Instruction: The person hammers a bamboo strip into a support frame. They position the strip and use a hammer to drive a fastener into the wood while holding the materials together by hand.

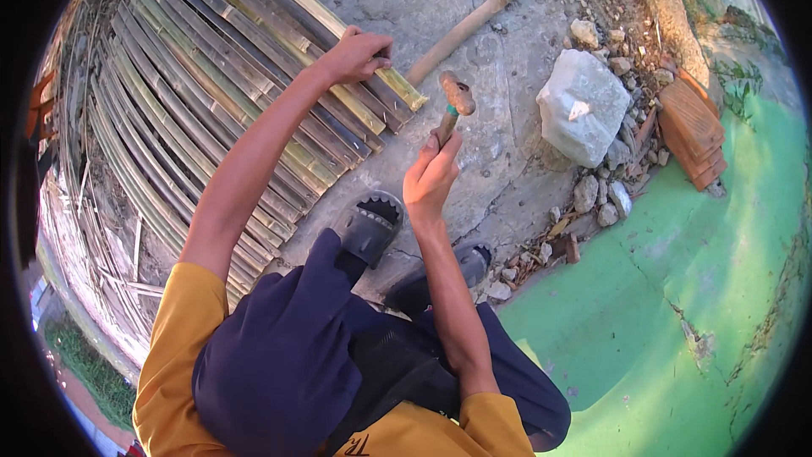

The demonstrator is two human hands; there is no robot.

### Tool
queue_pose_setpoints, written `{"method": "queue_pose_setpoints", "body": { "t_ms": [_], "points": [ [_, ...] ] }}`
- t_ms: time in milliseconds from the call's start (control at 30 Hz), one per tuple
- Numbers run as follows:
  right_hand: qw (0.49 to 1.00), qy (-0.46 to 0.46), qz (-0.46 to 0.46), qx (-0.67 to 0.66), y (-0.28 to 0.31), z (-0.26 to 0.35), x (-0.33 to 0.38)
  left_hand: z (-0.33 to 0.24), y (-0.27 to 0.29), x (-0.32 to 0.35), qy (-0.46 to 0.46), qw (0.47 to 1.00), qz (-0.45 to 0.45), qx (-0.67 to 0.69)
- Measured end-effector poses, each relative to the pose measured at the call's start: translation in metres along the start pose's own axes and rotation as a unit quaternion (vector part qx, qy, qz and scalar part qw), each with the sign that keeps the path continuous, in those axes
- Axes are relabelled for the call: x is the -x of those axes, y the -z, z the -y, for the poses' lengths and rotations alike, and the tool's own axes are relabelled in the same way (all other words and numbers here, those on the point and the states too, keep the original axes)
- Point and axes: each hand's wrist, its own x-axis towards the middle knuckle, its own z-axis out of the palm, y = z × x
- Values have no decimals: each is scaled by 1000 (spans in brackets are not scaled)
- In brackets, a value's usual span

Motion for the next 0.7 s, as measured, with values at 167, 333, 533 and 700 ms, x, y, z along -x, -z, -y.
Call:
{"method": "queue_pose_setpoints", "body": {
  "t_ms": [167,333,533,700],
  "points": [
    [981,-8,90,174,-22,-38,12,8,-7,-4,-18,998,-37,-44],
    [998,-51,-36,-32,-3,18,1,15,-4,-8,-18,999,-25,-31],
    [989,-19,23,141,-31,-29,14,11,-11,-10,-22,999,-31,-34],
    [997,-76,5,29,-12,-3,9,21,-7,-6,-34,997,-43,-47]
  ]
}}
